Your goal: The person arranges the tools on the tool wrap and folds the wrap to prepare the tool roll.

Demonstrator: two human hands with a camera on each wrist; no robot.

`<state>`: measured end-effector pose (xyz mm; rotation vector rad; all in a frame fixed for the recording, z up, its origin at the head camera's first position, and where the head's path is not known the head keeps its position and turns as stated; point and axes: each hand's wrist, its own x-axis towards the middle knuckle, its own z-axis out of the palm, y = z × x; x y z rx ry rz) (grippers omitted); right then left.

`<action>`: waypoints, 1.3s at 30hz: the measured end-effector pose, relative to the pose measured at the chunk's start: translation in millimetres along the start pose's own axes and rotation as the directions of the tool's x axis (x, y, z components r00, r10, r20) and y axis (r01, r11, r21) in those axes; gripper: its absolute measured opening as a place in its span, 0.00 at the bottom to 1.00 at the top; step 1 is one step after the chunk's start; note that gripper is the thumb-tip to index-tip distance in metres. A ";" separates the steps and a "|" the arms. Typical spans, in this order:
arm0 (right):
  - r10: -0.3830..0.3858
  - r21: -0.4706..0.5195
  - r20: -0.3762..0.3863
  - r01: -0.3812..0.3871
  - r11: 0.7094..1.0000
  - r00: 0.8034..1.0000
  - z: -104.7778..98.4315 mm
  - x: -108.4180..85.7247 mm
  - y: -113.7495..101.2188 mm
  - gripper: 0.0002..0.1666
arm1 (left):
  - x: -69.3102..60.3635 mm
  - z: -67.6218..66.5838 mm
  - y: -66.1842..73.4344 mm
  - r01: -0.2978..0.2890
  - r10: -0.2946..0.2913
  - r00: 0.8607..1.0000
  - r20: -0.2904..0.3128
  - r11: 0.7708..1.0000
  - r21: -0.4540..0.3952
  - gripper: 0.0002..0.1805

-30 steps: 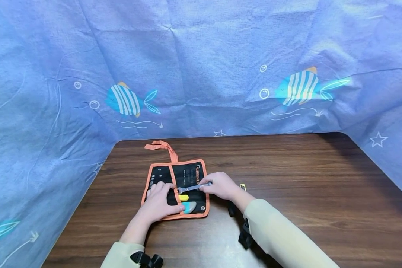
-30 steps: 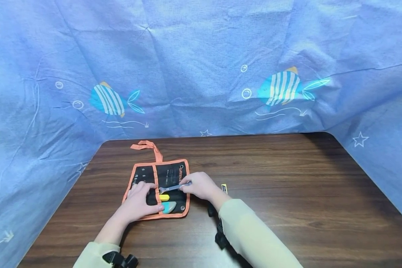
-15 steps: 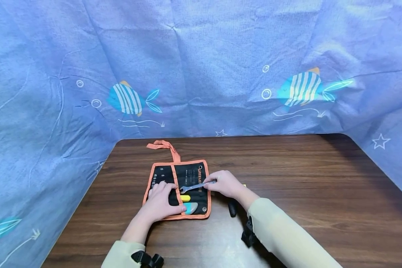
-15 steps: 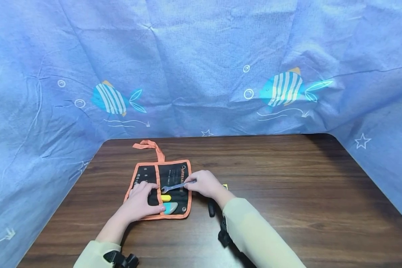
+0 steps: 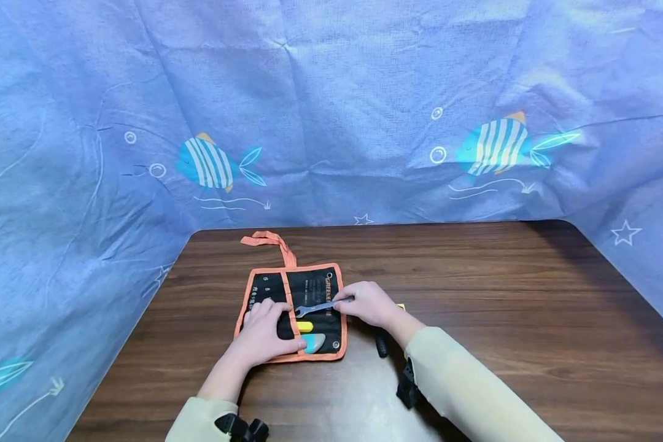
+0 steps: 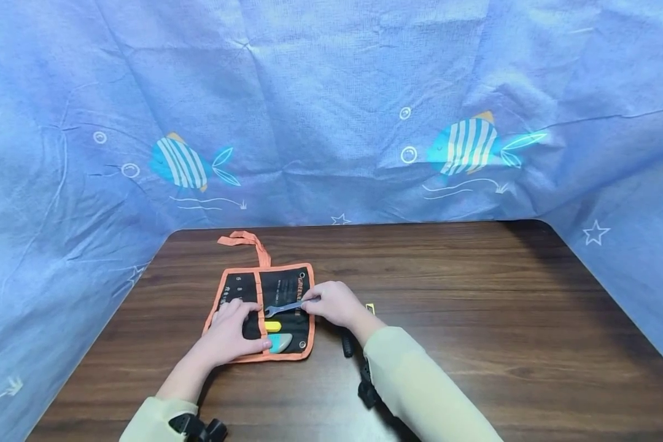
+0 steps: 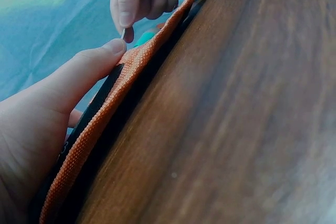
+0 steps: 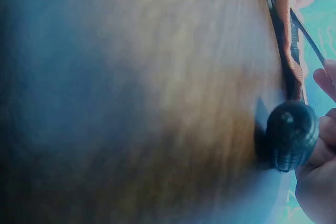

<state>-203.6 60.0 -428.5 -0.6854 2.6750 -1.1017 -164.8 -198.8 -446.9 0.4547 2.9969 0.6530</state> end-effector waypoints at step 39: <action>-0.037 -0.139 0.060 0.045 0.989 0.998 18.1 17.1 -23.5 0.11 | 0.2 -1.2 1.7 -0.036 0.036 0.999 -0.011 0.999 -0.005 0.47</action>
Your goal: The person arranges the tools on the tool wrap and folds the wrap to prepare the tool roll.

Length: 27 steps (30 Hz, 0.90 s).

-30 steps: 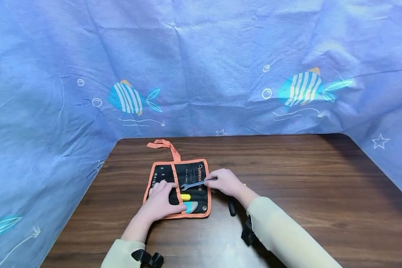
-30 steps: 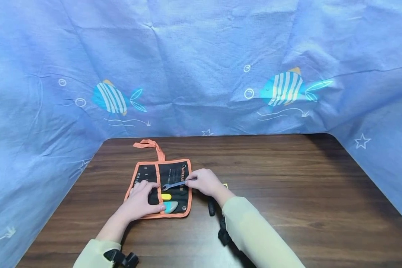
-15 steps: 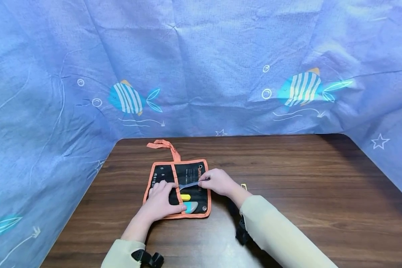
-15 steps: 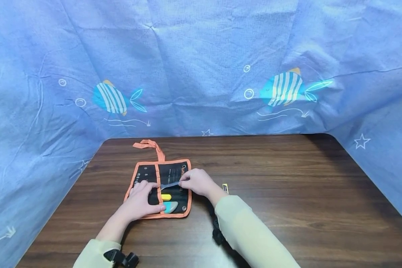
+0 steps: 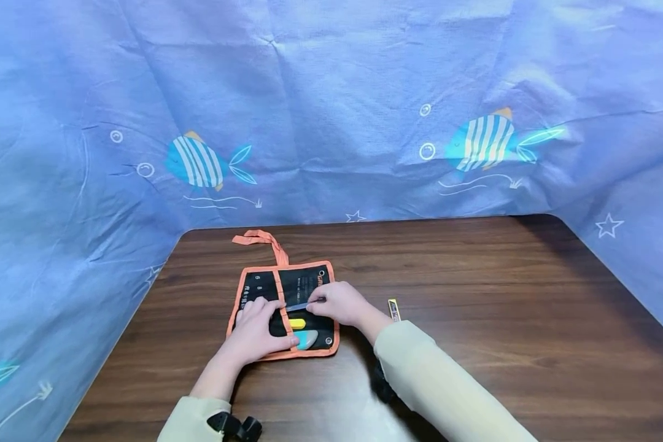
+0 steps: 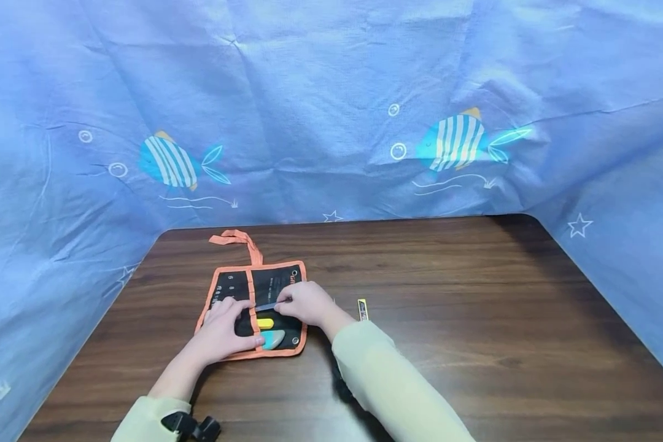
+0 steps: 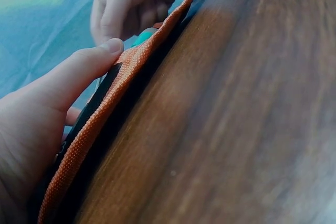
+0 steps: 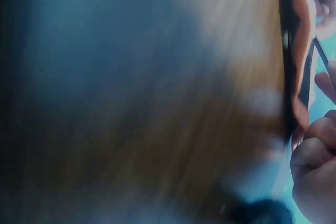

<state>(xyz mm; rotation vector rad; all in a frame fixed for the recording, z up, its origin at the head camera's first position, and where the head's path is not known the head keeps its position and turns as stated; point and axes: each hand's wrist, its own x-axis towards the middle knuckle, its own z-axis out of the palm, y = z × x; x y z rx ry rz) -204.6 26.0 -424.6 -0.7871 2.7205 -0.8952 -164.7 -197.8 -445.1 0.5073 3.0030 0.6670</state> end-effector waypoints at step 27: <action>-0.002 -0.284 0.027 0.010 0.959 1.000 -19.0 -22.0 18.6 0.08 | -2.9 -0.5 -1.4 -0.010 0.011 1.000 -0.017 0.997 0.077 0.47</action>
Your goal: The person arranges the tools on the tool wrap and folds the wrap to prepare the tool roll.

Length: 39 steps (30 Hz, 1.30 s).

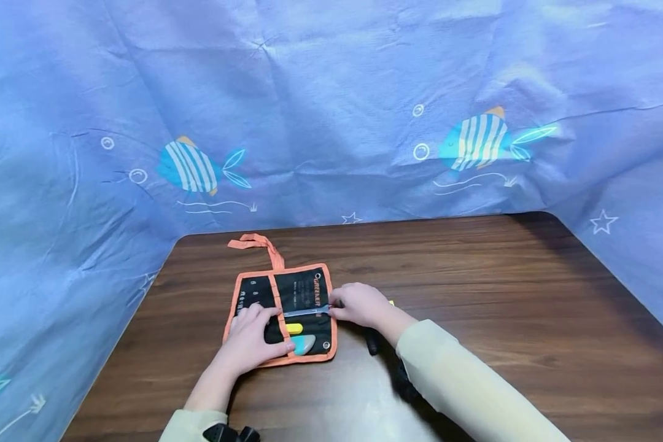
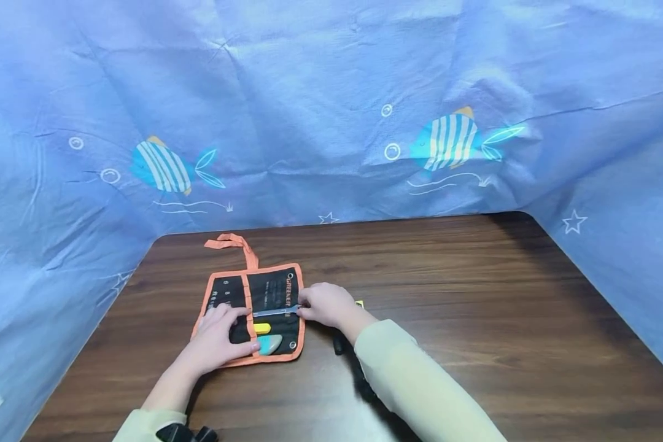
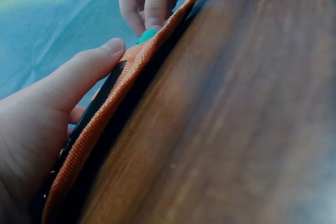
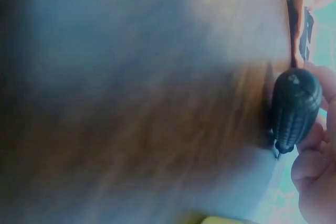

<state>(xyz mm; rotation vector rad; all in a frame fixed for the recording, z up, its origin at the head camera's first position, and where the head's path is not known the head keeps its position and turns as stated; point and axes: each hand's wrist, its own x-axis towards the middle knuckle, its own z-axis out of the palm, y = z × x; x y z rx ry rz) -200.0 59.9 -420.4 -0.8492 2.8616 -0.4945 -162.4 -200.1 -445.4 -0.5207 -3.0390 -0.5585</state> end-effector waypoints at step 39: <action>0.126 -0.024 0.027 -0.125 0.992 0.992 17.2 21.7 -36.4 0.14 | -4.8 0.8 -3.3 -0.003 0.003 1.000 -0.031 1.000 0.018 0.45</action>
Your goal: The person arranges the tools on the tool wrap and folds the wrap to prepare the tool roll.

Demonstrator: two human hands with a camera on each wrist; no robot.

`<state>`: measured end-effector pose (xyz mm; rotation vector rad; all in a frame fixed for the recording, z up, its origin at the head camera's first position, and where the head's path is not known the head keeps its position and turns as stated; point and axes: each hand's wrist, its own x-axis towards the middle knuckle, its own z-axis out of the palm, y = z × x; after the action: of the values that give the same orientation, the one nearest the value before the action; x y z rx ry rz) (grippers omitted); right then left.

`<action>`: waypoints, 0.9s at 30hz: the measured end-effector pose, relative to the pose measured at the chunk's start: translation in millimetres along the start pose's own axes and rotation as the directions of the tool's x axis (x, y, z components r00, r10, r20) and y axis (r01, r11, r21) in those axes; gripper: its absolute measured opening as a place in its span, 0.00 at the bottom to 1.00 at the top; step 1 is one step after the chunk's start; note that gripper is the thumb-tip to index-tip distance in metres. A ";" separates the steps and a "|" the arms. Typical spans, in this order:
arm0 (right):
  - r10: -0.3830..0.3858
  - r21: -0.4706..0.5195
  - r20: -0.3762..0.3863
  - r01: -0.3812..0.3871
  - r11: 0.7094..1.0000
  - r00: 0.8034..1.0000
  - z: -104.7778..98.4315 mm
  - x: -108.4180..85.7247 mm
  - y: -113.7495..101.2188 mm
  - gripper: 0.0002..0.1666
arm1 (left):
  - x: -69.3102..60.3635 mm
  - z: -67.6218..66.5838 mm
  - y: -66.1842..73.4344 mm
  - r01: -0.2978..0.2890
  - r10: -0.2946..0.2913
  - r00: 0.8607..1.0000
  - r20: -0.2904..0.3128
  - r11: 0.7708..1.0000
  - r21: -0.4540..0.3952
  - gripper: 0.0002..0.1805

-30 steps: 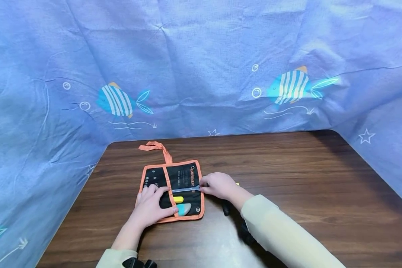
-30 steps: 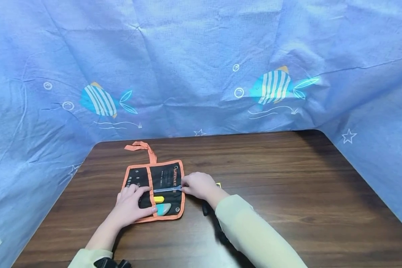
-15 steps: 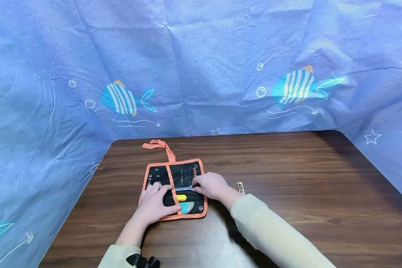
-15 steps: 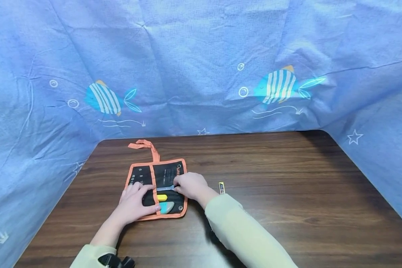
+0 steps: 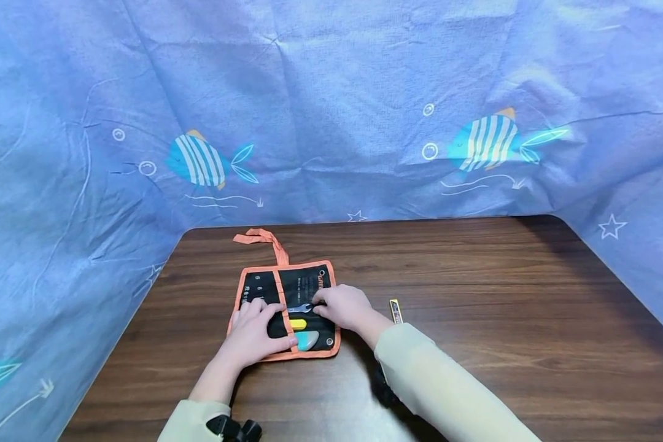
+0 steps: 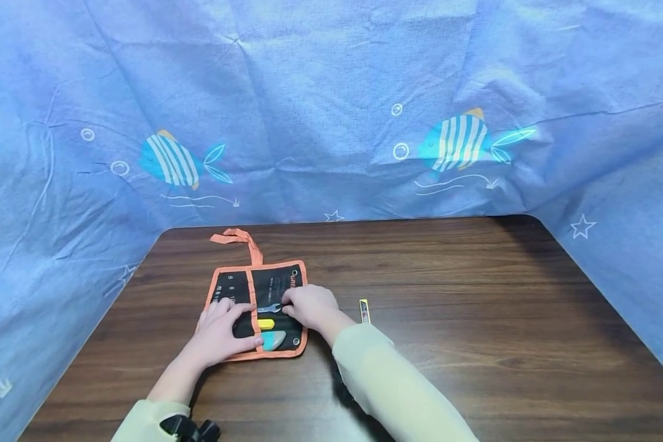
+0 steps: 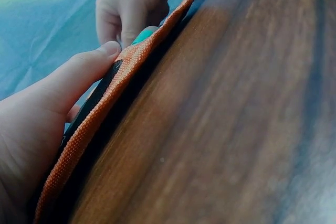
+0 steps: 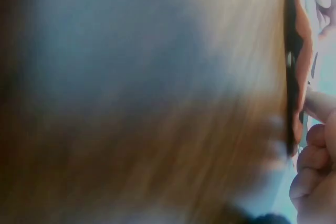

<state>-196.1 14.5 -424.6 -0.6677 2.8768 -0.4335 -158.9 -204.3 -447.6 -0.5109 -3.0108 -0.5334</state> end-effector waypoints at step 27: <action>-0.025 0.008 -0.008 0.025 1.000 1.000 2.6 9.4 -13.7 0.11 | 2.1 -0.6 -1.1 0.014 -0.012 0.999 0.042 0.999 -0.050 0.42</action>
<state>-198.3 -2.1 -423.5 -0.7033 2.8754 -0.4523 -161.2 -204.8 -447.2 -0.5122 -3.0490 -0.6078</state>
